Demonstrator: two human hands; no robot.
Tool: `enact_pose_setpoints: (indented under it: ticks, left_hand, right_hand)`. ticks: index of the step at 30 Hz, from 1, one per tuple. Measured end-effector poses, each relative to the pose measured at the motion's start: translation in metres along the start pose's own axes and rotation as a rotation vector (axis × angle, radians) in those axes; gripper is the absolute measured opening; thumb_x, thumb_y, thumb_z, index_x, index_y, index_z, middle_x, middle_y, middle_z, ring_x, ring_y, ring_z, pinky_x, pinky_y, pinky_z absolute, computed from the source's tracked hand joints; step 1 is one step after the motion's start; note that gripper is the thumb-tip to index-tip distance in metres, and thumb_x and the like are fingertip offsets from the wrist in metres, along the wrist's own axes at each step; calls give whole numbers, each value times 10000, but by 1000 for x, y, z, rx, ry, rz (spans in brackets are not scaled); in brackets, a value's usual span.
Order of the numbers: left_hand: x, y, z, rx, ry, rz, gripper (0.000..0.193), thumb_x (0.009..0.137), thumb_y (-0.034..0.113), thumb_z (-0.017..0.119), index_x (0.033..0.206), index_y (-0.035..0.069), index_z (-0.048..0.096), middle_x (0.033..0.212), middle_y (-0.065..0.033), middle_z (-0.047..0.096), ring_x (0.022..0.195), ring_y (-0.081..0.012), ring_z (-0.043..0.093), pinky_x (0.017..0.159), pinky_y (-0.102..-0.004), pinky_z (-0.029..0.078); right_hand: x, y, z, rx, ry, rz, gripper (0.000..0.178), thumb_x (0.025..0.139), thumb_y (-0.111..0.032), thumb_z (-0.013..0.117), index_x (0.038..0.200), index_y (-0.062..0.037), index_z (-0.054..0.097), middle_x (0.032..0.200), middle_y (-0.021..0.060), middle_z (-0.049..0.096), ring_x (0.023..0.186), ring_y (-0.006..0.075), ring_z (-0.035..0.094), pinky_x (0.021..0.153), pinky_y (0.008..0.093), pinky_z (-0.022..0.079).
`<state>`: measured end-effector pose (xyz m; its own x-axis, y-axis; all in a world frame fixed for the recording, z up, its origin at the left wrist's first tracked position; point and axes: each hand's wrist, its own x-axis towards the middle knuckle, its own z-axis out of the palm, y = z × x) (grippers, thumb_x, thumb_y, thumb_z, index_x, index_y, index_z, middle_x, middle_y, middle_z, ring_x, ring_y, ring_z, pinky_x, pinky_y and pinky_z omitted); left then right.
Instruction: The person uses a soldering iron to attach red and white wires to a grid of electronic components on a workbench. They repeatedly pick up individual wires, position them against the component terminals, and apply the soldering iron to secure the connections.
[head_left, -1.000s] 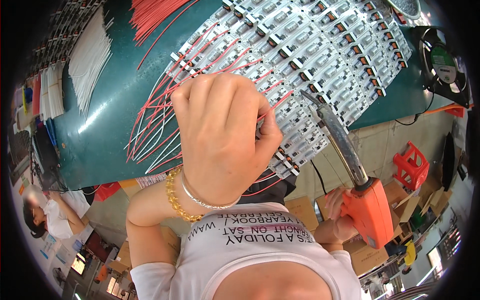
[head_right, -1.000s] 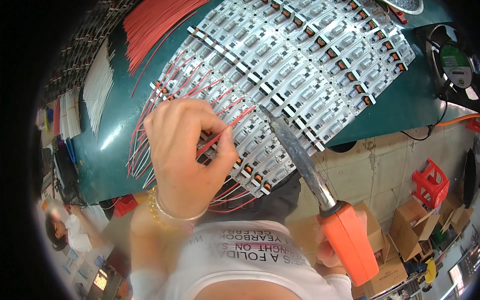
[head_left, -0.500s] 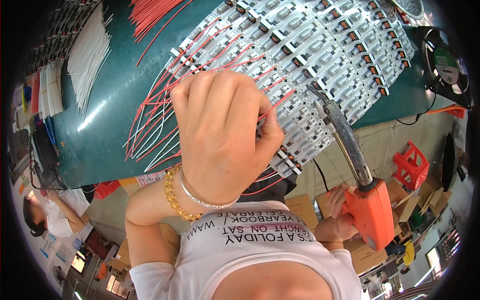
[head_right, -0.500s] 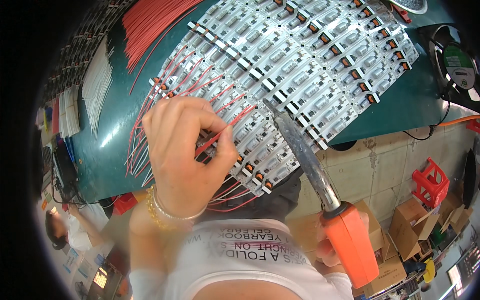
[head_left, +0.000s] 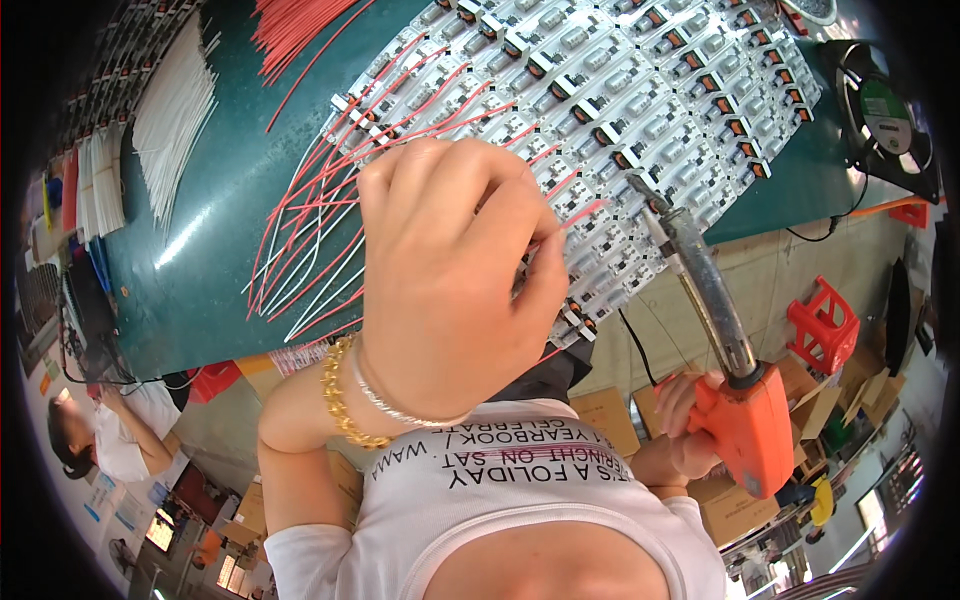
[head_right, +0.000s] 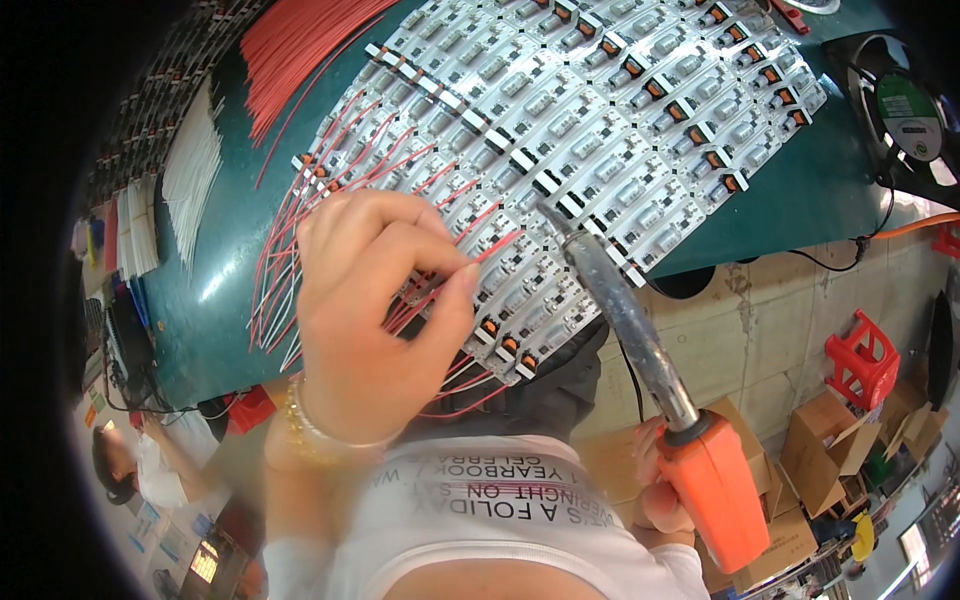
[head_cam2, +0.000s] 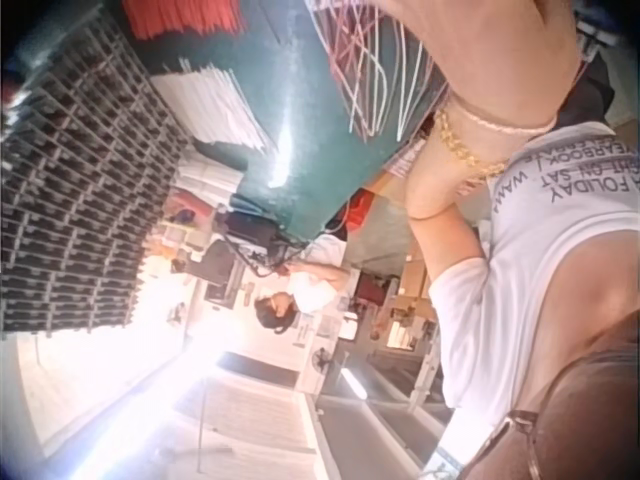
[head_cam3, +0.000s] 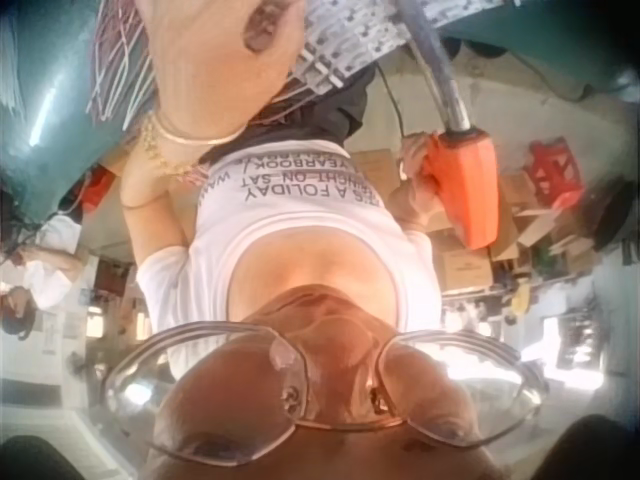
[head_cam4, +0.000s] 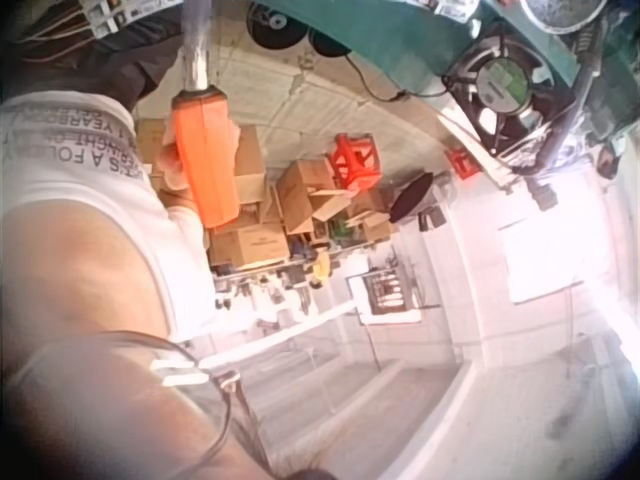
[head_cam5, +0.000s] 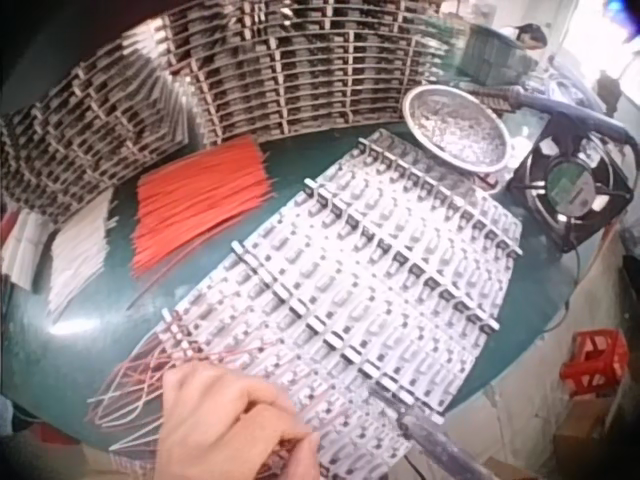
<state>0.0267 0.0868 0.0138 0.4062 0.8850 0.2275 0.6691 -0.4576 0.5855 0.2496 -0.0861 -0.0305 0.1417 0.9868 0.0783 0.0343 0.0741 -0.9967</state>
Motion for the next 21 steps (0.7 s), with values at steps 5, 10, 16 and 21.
enact_pose_setpoints:
  ticks: [5,10,16,21]
  left_hand:
    - [3,2,8,68,14,-6,184,640,-25,685,729,79,563,830,-51,573,803,-241,526,764,-349,366]
    - [6,1,5,74,-25,11,180,639,-21,684,725,76,560,826,-51,570,800,-245,525,758,-351,366]
    - [11,3,2,94,-53,28,173,642,-23,680,712,70,552,808,-48,565,787,-245,523,744,-349,366]
    - [12,4,1,100,-73,24,169,646,-23,680,708,69,552,800,-48,564,787,-243,523,737,-346,365]
  right_hand:
    - [-19,-26,-5,-399,172,502,655,763,-699,580,659,-53,555,685,45,514,650,212,547,578,333,432]
    - [-33,-16,-6,-608,229,462,672,744,-747,556,717,-78,619,735,65,517,679,213,559,565,336,407]
    - [-33,-15,-10,-515,192,434,772,671,-820,544,808,-65,624,807,62,580,697,201,588,610,319,442]
    - [-40,-20,-18,-595,162,523,792,648,-815,583,862,-53,612,809,59,615,705,201,608,639,312,468]
